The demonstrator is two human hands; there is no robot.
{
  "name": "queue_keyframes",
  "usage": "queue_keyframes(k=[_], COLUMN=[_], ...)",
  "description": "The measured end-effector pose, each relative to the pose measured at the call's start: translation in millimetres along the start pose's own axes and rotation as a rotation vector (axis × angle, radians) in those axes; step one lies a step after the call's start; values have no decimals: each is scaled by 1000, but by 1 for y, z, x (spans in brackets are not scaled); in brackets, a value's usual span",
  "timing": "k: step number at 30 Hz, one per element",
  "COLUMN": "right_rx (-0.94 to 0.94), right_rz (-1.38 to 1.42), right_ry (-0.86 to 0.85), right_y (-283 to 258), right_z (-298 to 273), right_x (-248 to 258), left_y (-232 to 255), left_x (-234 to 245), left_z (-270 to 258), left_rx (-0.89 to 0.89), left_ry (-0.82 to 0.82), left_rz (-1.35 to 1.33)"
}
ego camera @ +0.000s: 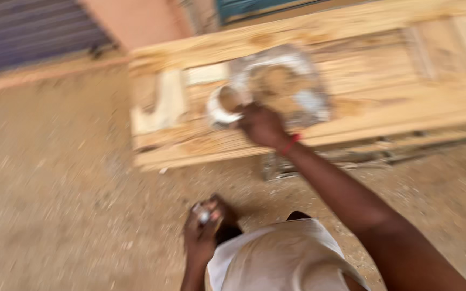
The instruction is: The person applies glue from a bottle into a groove on a wooden board. They then use a putty knife to scoop a brown paste from a container and spread it into the groove, smoothing the surface. The person repeats this process, applying more glue and filling the groove with the paste.
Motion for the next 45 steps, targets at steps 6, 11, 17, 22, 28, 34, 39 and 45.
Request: queue_keyframes(k=[6, 11, 17, 22, 28, 34, 39, 45], right_rx=[-279, -329, -343, -388, -477, -475, -543, -529], right_rz=[-123, -210, 1064, 1471, 1248, 1381, 1522, 1516], right_ry=[-90, -130, -364, -300, -299, -267, -113, -67], right_y=[-31, -52, -132, -174, -171, -203, -225, -241], right_z=[66, 60, 5, -18, -3, 19, 30, 28], right_x=[8, 18, -53, -118, -148, -163, -171, -166], left_y=[53, 56, 41, 66, 69, 44, 31, 48], left_x=[64, 95, 82, 92, 157, 207, 229, 228], left_z=[96, 146, 157, 172, 222, 261, 289, 299], left_rx=[39, -108, 188, -116, -191, -271, -187, -340], left_ry=[-198, -212, -240, -114, -124, -392, -527, -671], left_rz=[-89, -105, -181, -73, 7, 1, -94, 14])
Point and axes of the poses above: each hand's wrist, its own z-axis towards the middle knuckle, its own x-axis out of the back of the hand, y = z × x, the point moved 6 cm from there along z, towards the middle knuckle, and after that the axes turned 8 degrees about z, right-handed, at the moved point
